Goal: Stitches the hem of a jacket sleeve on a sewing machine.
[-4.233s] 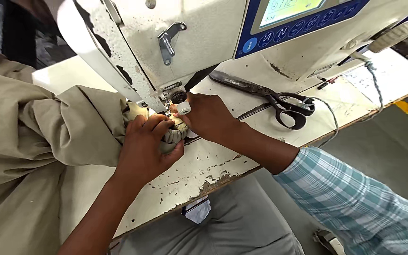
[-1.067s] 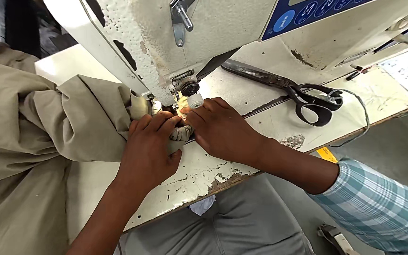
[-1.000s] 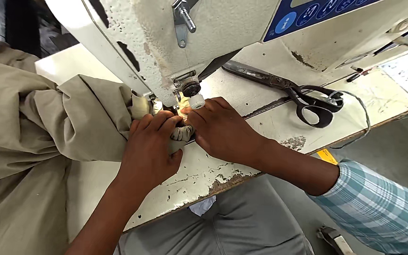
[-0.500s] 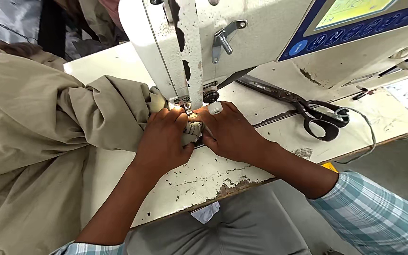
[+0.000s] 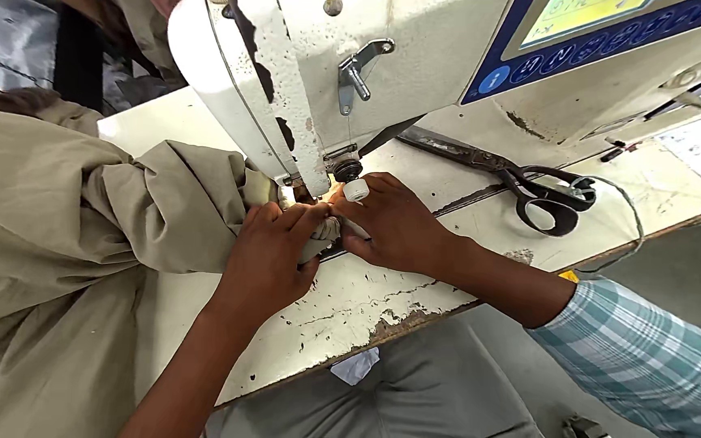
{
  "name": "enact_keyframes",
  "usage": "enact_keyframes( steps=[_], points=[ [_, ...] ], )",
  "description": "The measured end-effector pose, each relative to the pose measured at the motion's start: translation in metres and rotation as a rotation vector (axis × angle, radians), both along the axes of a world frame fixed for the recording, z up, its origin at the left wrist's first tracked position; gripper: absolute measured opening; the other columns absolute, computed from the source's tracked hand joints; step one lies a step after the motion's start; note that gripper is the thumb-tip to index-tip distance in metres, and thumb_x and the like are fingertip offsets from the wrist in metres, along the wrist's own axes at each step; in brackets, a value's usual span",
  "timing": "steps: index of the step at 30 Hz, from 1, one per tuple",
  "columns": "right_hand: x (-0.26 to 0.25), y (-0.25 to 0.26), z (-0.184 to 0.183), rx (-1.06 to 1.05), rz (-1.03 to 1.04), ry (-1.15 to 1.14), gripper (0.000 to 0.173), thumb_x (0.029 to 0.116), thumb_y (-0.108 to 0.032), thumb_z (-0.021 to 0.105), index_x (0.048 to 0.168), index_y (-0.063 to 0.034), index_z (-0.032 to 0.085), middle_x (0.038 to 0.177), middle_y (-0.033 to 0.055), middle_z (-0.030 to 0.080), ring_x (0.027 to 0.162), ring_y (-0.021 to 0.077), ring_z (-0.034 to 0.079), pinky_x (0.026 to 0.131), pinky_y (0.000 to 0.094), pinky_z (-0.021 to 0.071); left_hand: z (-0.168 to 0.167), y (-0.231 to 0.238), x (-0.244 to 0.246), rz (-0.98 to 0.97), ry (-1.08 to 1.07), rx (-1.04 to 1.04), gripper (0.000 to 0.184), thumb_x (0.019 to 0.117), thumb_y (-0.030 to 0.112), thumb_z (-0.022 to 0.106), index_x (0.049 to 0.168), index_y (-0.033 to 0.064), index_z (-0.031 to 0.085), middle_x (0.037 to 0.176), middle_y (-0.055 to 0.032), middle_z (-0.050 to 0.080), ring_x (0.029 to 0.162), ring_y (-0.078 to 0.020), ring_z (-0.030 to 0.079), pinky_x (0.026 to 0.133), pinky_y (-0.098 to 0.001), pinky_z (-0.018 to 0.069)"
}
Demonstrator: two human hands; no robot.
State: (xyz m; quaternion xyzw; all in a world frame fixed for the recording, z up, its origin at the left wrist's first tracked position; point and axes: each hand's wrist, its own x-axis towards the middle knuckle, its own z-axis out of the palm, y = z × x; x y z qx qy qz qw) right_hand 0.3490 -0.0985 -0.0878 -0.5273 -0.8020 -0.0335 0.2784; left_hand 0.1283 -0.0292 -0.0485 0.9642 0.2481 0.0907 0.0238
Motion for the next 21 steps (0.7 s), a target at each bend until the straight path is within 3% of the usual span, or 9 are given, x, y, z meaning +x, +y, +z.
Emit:
enact_keyframes(
  steps=[3,6,11,14,17,19,21],
  points=[
    [0.000,0.001,0.001,0.019,-0.008,0.004,0.026,0.0926,-0.027,0.059,0.107,-0.0121,0.075,0.108,0.0043,0.070,0.105,0.0221,0.065,0.098,0.0418,0.0472,0.001,-0.006,0.003,0.077,0.018,0.024,0.057,0.0760,0.028,0.073,0.132,0.0161,0.070,0.121,-0.0035,0.070,0.091,-0.0274,0.061,0.079,-0.0475,0.0473],
    [0.000,0.002,0.001,0.025,-0.014,0.009,0.024,0.0931,-0.026,0.058,0.105,-0.0129,0.074,0.107,0.0038,0.070,0.105,0.0219,0.065,0.096,0.0415,0.0479,-0.004,-0.014,0.009,0.152,0.039,0.117,0.054,0.0805,0.038,0.065,0.128,0.0138,0.072,0.124,-0.0073,0.069,0.094,-0.0304,0.062,0.079,-0.0498,0.0473],
    [-0.002,0.001,0.000,0.013,-0.003,0.000,0.030,0.0908,-0.027,0.059,0.112,-0.0114,0.074,0.119,0.0040,0.070,0.109,0.0236,0.064,0.094,0.0421,0.0486,-0.009,-0.017,0.010,0.174,-0.012,0.122,0.056,0.0830,0.040,0.056,0.129,0.0118,0.071,0.119,-0.0084,0.068,0.091,-0.0296,0.060,0.077,-0.0491,0.0440],
    [0.002,0.003,0.001,-0.015,0.008,0.054,0.039,0.0878,-0.037,0.066,0.118,-0.0126,0.072,0.113,0.0045,0.071,0.104,0.0260,0.065,0.083,0.0444,0.0504,-0.001,-0.009,0.013,0.179,-0.065,-0.035,0.049,0.0871,0.041,0.051,0.119,0.0107,0.073,0.114,-0.0110,0.069,0.097,-0.0329,0.063,0.082,-0.0553,0.0474],
    [0.004,0.011,0.006,-0.067,0.026,0.141,0.031,0.0940,-0.032,0.070,0.118,-0.0115,0.074,0.109,0.0086,0.072,0.099,0.0312,0.066,0.080,0.0485,0.0525,0.015,0.006,0.012,0.204,-0.071,-0.321,0.044,0.0954,0.034,0.049,0.116,0.0016,0.071,0.118,-0.0190,0.068,0.113,-0.0381,0.063,0.094,-0.0643,0.0468],
    [0.005,0.021,0.007,-0.036,0.025,0.176,0.022,0.0960,-0.021,0.067,0.112,-0.0099,0.076,0.106,0.0105,0.074,0.096,0.0328,0.068,0.080,0.0486,0.0537,0.022,0.021,0.013,0.254,-0.069,-0.496,0.039,0.0956,0.033,0.052,0.112,0.0026,0.070,0.108,-0.0160,0.067,0.104,-0.0315,0.065,0.085,-0.0611,0.0496],
    [0.007,0.031,0.005,-0.005,0.035,0.180,0.017,0.0965,-0.014,0.063,0.108,-0.0088,0.075,0.100,0.0108,0.074,0.094,0.0324,0.069,0.080,0.0473,0.0543,0.023,0.030,0.015,0.304,-0.059,-0.566,0.032,0.0871,0.039,0.062,0.102,0.0122,0.069,0.092,-0.0049,0.066,0.086,-0.0191,0.064,0.071,-0.0495,0.0509]
  ],
)
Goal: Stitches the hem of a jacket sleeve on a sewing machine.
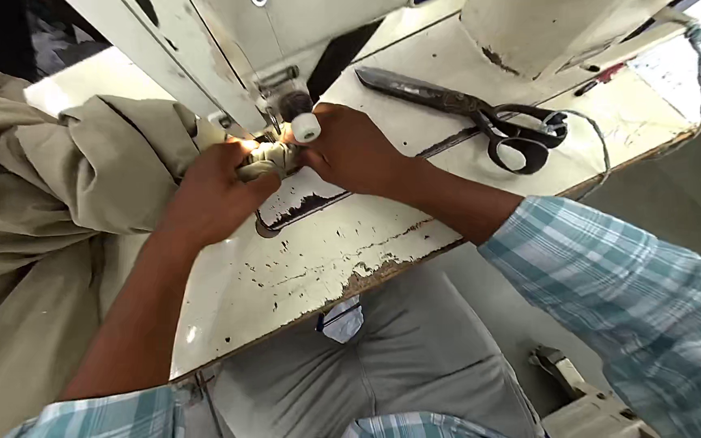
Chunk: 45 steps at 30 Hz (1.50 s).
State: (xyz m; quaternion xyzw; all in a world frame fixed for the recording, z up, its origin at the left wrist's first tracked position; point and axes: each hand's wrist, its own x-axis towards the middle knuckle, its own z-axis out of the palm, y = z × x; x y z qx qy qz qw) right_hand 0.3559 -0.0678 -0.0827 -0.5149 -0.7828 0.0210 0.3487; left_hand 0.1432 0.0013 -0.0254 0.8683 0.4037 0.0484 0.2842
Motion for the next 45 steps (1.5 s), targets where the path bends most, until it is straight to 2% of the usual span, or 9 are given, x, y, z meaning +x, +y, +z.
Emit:
enact_keyframes(
  steps=[4,11,17,20,25,29,33,37,45],
  points=[
    [0.002,0.008,-0.003,-0.028,0.004,0.037,0.017,0.0985,-0.015,0.060,0.103,-0.0061,0.074,0.095,0.0114,0.073,0.093,0.0302,0.069,0.078,0.0454,0.0536,-0.001,-0.006,0.010,0.086,0.088,0.127,0.053,0.0771,0.045,0.089,0.105,0.0047,0.070,0.094,-0.0139,0.068,0.089,-0.0298,0.067,0.077,-0.0579,0.0522],
    [0.002,0.009,-0.001,-0.103,-0.036,0.066,0.023,0.1016,-0.023,0.057,0.105,-0.0089,0.074,0.092,0.0100,0.072,0.093,0.0278,0.069,0.077,0.0459,0.0521,0.004,0.000,0.015,0.101,0.159,0.181,0.033,0.0864,0.031,0.082,0.086,0.0030,0.065,0.077,-0.0137,0.063,0.073,-0.0307,0.063,0.064,-0.0570,0.0470],
    [0.002,0.008,0.000,-0.117,-0.028,0.097,0.021,0.1010,-0.023,0.058,0.102,-0.0085,0.074,0.093,0.0089,0.070,0.092,0.0256,0.068,0.078,0.0440,0.0516,0.000,0.004,0.013,0.075,0.099,0.211,0.033,0.0851,0.031,0.082,0.093,0.0026,0.067,0.082,-0.0154,0.066,0.079,-0.0318,0.066,0.069,-0.0597,0.0495],
    [0.003,-0.003,0.003,-0.084,0.005,-0.016,0.019,0.0972,-0.015,0.059,0.106,-0.0111,0.076,0.099,0.0080,0.071,0.096,0.0282,0.068,0.077,0.0462,0.0537,-0.003,-0.014,0.010,-0.071,0.081,0.355,0.033,0.0825,0.020,0.082,0.104,-0.0027,0.071,0.099,-0.0239,0.069,0.093,-0.0429,0.068,0.079,-0.0664,0.0514],
    [-0.002,-0.027,0.006,-0.043,0.003,-0.206,0.025,0.0955,-0.013,0.054,0.111,-0.0090,0.073,0.101,0.0070,0.069,0.094,0.0274,0.065,0.071,0.0423,0.0526,-0.015,-0.022,-0.011,-0.438,0.120,0.591,0.043,0.0821,0.032,0.067,0.115,0.0057,0.073,0.138,-0.0108,0.064,0.104,-0.0355,0.065,0.089,-0.0560,0.0487],
    [-0.006,-0.027,0.004,-0.015,-0.021,-0.213,0.023,0.0925,-0.010,0.056,0.108,-0.0090,0.074,0.101,0.0071,0.068,0.095,0.0278,0.064,0.072,0.0401,0.0516,-0.017,-0.016,-0.017,-0.491,0.100,0.610,0.042,0.0838,0.037,0.062,0.112,0.0087,0.073,0.131,-0.0068,0.068,0.099,-0.0280,0.066,0.084,-0.0486,0.0490],
    [-0.008,-0.027,-0.001,0.023,-0.045,-0.208,0.023,0.0934,-0.010,0.056,0.107,-0.0100,0.074,0.106,0.0058,0.070,0.099,0.0265,0.064,0.077,0.0388,0.0516,-0.019,-0.021,-0.015,-0.396,0.099,0.588,0.050,0.0818,0.039,0.063,0.123,0.0108,0.071,0.110,-0.0095,0.069,0.087,-0.0302,0.063,0.077,-0.0493,0.0480],
    [-0.004,-0.028,-0.003,0.080,0.008,-0.277,0.029,0.0980,-0.010,0.052,0.116,-0.0109,0.075,0.124,0.0030,0.071,0.116,0.0260,0.062,0.095,0.0401,0.0474,-0.024,-0.025,-0.016,-0.355,0.100,0.608,0.058,0.0822,0.039,0.062,0.132,0.0100,0.068,0.107,-0.0119,0.068,0.086,-0.0318,0.061,0.075,-0.0500,0.0464],
    [-0.013,-0.031,0.002,0.006,-0.121,-0.300,0.024,0.0924,-0.010,0.057,0.109,-0.0147,0.073,0.100,0.0030,0.072,0.099,0.0273,0.063,0.084,0.0407,0.0461,-0.025,-0.026,-0.017,-0.331,0.090,0.571,0.061,0.0813,0.038,0.063,0.135,0.0081,0.066,0.118,-0.0152,0.064,0.097,-0.0337,0.062,0.081,-0.0517,0.0483]
  ],
)
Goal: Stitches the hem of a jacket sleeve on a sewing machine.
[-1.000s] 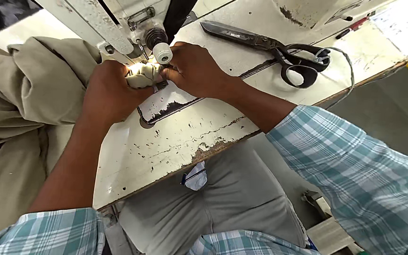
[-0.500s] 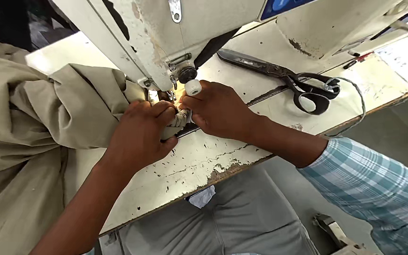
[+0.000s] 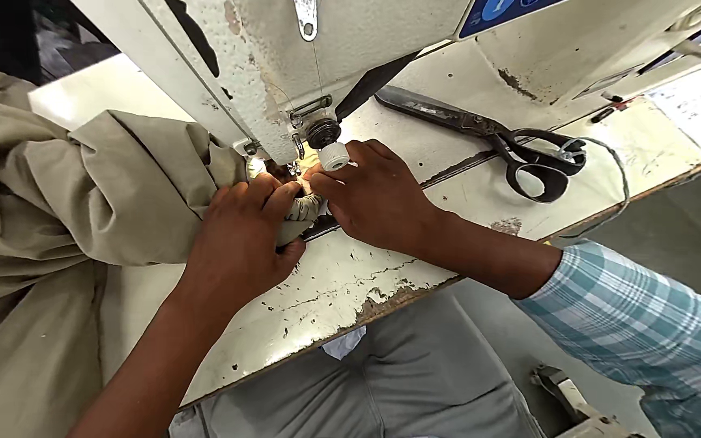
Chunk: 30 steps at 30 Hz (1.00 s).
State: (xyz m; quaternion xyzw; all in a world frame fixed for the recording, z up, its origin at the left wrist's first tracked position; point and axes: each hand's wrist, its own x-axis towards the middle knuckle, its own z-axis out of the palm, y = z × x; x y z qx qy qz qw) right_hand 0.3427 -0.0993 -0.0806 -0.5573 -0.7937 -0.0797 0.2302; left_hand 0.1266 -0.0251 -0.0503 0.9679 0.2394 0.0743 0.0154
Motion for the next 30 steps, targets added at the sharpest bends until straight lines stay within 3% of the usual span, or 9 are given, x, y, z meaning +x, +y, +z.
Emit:
enact_keyframes(
  steps=[5,10,14,22,30],
  points=[
    [0.002,0.000,0.000,-0.020,0.004,0.041,0.027,0.0937,-0.011,0.055,0.112,-0.0154,0.074,0.102,0.0016,0.072,0.103,0.0269,0.063,0.082,0.0396,0.0473,-0.001,0.003,-0.001,-0.024,0.005,0.019,0.059,0.0828,0.038,0.062,0.132,0.0077,0.068,0.138,-0.0104,0.063,0.094,-0.0297,0.064,0.078,-0.0481,0.0490],
    [-0.003,0.000,-0.001,-0.011,-0.051,0.048,0.034,0.0894,-0.009,0.056,0.117,-0.0162,0.074,0.108,0.0025,0.073,0.107,0.0287,0.063,0.083,0.0422,0.0476,0.001,0.003,0.001,0.007,0.010,0.002,0.058,0.0818,0.039,0.064,0.131,0.0093,0.068,0.133,-0.0094,0.067,0.102,-0.0312,0.067,0.084,-0.0497,0.0521],
    [-0.005,0.003,-0.001,-0.010,-0.065,0.067,0.032,0.0902,-0.009,0.055,0.115,-0.0154,0.074,0.110,0.0025,0.074,0.110,0.0287,0.065,0.085,0.0432,0.0512,0.001,0.004,0.002,0.019,0.019,0.008,0.057,0.0829,0.041,0.063,0.131,0.0099,0.068,0.131,-0.0091,0.067,0.098,-0.0303,0.066,0.082,-0.0489,0.0513],
    [-0.004,0.003,-0.001,-0.013,-0.088,0.065,0.029,0.0917,-0.013,0.053,0.111,-0.0156,0.075,0.114,0.0009,0.075,0.118,0.0251,0.066,0.102,0.0423,0.0497,0.002,0.008,0.006,0.028,0.014,0.028,0.054,0.0810,0.040,0.066,0.123,0.0068,0.069,0.121,-0.0126,0.068,0.099,-0.0310,0.067,0.082,-0.0484,0.0526],
    [-0.005,0.006,-0.003,0.044,-0.097,0.061,0.029,0.0907,-0.013,0.053,0.109,-0.0153,0.076,0.109,0.0012,0.076,0.114,0.0271,0.066,0.099,0.0423,0.0502,0.001,0.010,0.009,0.024,0.004,0.048,0.052,0.0805,0.041,0.067,0.118,0.0043,0.069,0.116,-0.0141,0.069,0.100,-0.0323,0.068,0.084,-0.0494,0.0538]
  ],
)
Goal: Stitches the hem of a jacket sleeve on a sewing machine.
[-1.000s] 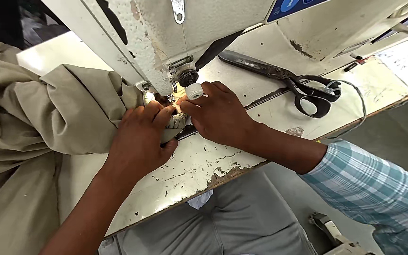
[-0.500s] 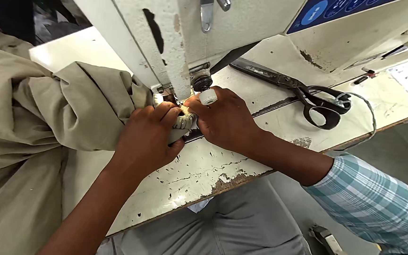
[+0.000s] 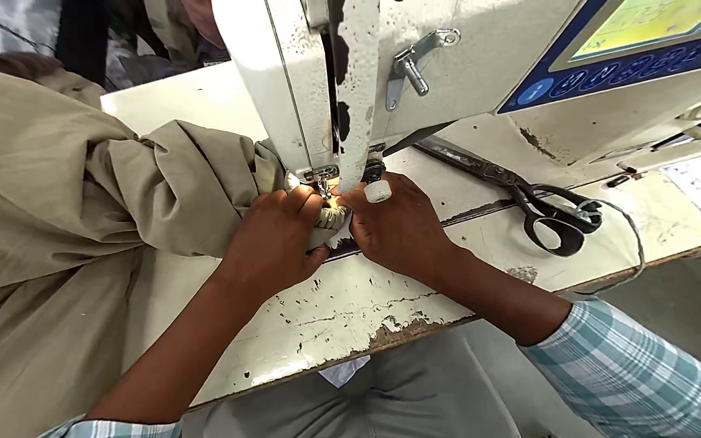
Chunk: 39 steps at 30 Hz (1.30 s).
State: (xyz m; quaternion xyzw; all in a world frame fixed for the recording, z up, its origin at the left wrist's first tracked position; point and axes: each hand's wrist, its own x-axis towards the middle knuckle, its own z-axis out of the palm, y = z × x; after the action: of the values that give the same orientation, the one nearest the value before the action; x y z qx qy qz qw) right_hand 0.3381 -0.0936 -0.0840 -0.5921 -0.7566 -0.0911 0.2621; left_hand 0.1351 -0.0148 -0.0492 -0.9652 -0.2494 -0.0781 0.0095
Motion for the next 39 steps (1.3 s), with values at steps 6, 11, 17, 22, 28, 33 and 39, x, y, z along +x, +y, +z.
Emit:
enact_keyframes(
  steps=[6,11,17,22,28,33,39],
  points=[
    [0.000,0.001,0.000,-0.003,-0.005,0.011,0.026,0.0888,-0.014,0.056,0.107,-0.0141,0.076,0.106,0.0025,0.075,0.113,0.0291,0.065,0.093,0.0448,0.0518,-0.005,0.001,-0.002,-0.008,-0.027,0.012,0.052,0.0815,0.039,0.068,0.119,0.0040,0.070,0.120,-0.0153,0.068,0.098,-0.0340,0.067,0.084,-0.0508,0.0536],
    [0.004,-0.001,-0.002,-0.032,0.015,0.070,0.027,0.0924,-0.014,0.054,0.110,-0.0142,0.075,0.111,0.0008,0.075,0.113,0.0272,0.065,0.090,0.0429,0.0522,-0.005,0.002,0.000,-0.016,-0.020,0.049,0.049,0.0822,0.042,0.066,0.112,0.0030,0.071,0.117,-0.0154,0.069,0.095,-0.0338,0.068,0.081,-0.0506,0.0535],
    [0.002,0.002,-0.002,-0.020,-0.005,0.075,0.025,0.0911,-0.015,0.055,0.106,-0.0137,0.075,0.107,0.0003,0.074,0.110,0.0262,0.064,0.088,0.0416,0.0504,-0.009,0.003,0.000,-0.015,-0.030,0.095,0.049,0.0842,0.042,0.060,0.111,0.0036,0.072,0.113,-0.0145,0.070,0.092,-0.0329,0.068,0.080,-0.0487,0.0531],
    [0.005,0.002,-0.004,-0.013,0.030,0.100,0.026,0.0919,-0.016,0.054,0.106,-0.0127,0.075,0.110,0.0022,0.075,0.112,0.0277,0.064,0.091,0.0421,0.0500,-0.009,0.004,0.000,-0.025,-0.045,0.110,0.046,0.0844,0.042,0.060,0.106,0.0036,0.070,0.109,-0.0140,0.070,0.090,-0.0319,0.067,0.078,-0.0477,0.0524],
    [0.006,0.003,-0.006,-0.035,0.022,0.109,0.028,0.0929,-0.017,0.053,0.110,-0.0130,0.075,0.117,0.0018,0.074,0.117,0.0267,0.063,0.094,0.0426,0.0492,-0.009,0.007,0.001,-0.025,-0.052,0.111,0.045,0.0851,0.043,0.059,0.107,0.0044,0.070,0.104,-0.0131,0.069,0.089,-0.0316,0.067,0.077,-0.0470,0.0518],
    [0.007,0.002,-0.004,-0.047,0.049,0.172,0.030,0.0959,-0.024,0.050,0.110,-0.0139,0.075,0.113,0.0014,0.074,0.115,0.0255,0.063,0.094,0.0433,0.0477,-0.012,0.008,0.000,-0.034,-0.065,0.126,0.047,0.0850,0.044,0.059,0.107,0.0039,0.071,0.105,-0.0137,0.070,0.092,-0.0323,0.067,0.079,-0.0475,0.0521],
    [0.034,0.017,0.006,-0.255,0.150,0.608,0.050,0.1105,-0.038,0.032,0.094,-0.0133,0.072,0.083,-0.0015,0.065,0.091,0.0129,0.063,0.084,0.0430,0.0491,-0.011,0.011,0.001,-0.034,-0.064,0.112,0.047,0.0859,0.044,0.059,0.105,0.0031,0.071,0.102,-0.0145,0.071,0.095,-0.0340,0.069,0.081,-0.0500,0.0538]
  ],
)
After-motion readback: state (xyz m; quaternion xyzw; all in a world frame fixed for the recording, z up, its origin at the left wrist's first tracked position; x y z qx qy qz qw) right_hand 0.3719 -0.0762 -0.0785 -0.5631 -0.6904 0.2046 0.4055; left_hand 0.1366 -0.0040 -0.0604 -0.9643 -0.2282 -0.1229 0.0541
